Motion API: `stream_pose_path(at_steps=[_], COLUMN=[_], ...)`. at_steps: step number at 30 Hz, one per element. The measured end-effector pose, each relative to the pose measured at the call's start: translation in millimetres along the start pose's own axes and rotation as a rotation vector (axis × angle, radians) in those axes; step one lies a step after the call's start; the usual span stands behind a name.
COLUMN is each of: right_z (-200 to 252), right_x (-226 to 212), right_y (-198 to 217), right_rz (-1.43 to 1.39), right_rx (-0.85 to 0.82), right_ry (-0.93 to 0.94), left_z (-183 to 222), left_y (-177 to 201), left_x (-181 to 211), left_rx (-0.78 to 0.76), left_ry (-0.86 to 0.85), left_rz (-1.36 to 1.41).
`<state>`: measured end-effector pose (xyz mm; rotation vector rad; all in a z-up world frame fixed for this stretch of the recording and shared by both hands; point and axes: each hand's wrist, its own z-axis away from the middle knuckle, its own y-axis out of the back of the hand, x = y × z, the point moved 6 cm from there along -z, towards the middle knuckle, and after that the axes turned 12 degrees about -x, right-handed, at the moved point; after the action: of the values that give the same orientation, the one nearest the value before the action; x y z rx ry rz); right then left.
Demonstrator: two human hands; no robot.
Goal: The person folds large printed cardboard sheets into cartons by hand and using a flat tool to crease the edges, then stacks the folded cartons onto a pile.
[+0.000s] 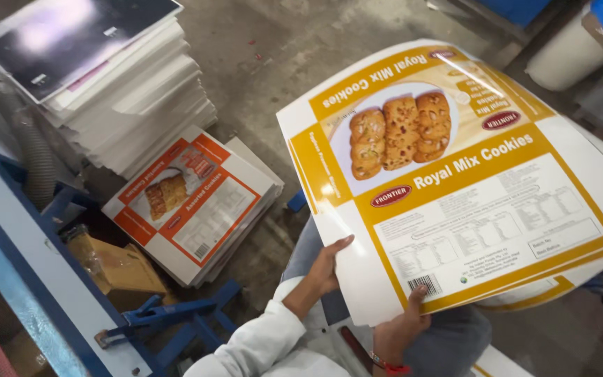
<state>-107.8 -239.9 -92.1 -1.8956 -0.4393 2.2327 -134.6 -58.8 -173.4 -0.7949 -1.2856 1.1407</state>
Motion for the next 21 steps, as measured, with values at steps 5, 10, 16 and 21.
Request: stream_pose_path(at_steps=[5, 10, 16, 21], right_z=[10.2, -55.3, -182.0, -198.1], right_x=[9.7, -62.9, -131.0, -89.8], right_y=[20.6, 48.6, 65.5, 80.2], right_rz=[-0.014, -0.087, -0.101, -0.219], right_rx=[-0.076, -0.212, -0.492, -0.063], right_ry=[-0.134, -0.067, 0.108, 0.32], left_z=[21.9, 31.6, 23.1, 22.7], left_y=[-13.4, -23.2, -3.4, 41.5], left_x=[4.4, 1.0, -11.3, 15.4], left_rx=[0.041, 0.066, 0.158, 0.182], left_ry=[-0.074, -0.069, -0.123, -0.11], left_rz=[-0.154, -0.135, -0.125, -0.143])
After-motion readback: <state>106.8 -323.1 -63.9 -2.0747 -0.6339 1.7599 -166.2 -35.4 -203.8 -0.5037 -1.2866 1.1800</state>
